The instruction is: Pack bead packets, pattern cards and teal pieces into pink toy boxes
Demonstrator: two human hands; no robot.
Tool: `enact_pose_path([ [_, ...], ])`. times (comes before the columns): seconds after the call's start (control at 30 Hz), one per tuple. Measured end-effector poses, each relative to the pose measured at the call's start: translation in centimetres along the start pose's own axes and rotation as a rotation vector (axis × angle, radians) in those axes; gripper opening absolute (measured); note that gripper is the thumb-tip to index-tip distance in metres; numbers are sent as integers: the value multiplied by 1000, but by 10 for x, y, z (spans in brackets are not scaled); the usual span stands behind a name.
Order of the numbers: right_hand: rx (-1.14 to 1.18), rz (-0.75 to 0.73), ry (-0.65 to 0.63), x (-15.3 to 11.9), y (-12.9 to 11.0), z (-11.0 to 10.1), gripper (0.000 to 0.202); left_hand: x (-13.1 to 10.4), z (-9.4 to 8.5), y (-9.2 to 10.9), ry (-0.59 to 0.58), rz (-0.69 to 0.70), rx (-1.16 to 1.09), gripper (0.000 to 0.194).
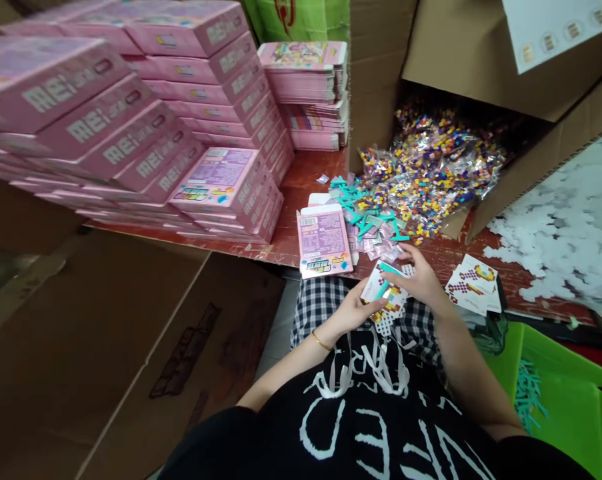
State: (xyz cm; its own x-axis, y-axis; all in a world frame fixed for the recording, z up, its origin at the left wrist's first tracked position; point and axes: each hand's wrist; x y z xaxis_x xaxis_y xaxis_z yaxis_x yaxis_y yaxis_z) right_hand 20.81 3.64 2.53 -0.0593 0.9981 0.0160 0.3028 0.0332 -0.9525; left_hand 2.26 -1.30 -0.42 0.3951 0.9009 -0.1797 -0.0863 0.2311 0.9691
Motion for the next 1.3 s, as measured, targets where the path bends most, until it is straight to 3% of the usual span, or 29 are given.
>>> enact_pose_path([
  [0.1,244,174,-309,2,-5,-13,57,-6,-10,15,-74,102,207,56],
  [0.17,367,206,-364,5,-5,-10,45,-11,-18,28,-31,202,382,51],
  [0.3,633,317,-328,19,4,19,39,-15,-46,44,136,216,486,53],
  [0.33,697,344,-313,26,7,28,40,-12,-58,46,248,200,456,55],
  [0.43,875,387,-256,53,15,53,42,9,-106,44,792,173,393,55],
  [0.47,934,390,-232,63,17,62,43,18,-122,42,918,134,399,56],
  [0.57,1065,394,-138,87,18,92,45,48,-158,39,938,2,402,53],
  [0.67,1090,410,-108,96,12,112,48,62,-170,45,887,-15,386,45],
  [0.77,1071,360,-203,90,-4,98,47,48,-163,60,817,14,369,46],
  [0.9,1020,122,-187,79,-44,36,44,4,-131,78,500,127,436,47],
  [1.0,838,24,-143,77,-73,-5,46,-25,-99,80,317,125,408,47],
  [1.1,665,21,-124,75,-85,-29,44,-39,-71,70,227,97,373,46],
  [1.2,519,-99,-87,68,-84,-44,39,-42,-52,59,176,65,313,44],
  [1.3,300,-181,-192,55,-78,-51,34,-37,-38,51,196,22,256,42],
])
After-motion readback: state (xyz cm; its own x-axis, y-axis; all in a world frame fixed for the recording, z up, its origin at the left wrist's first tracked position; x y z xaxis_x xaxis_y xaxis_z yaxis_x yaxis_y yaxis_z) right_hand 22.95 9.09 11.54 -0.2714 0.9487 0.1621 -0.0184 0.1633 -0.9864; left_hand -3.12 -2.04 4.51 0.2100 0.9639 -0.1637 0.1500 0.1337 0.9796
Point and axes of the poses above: each hand's wrist, its own x-axis towards the middle knuckle, its own z-axis out of the palm, y = z × x, and after that the axes turned 13 degrees about x, right-handed
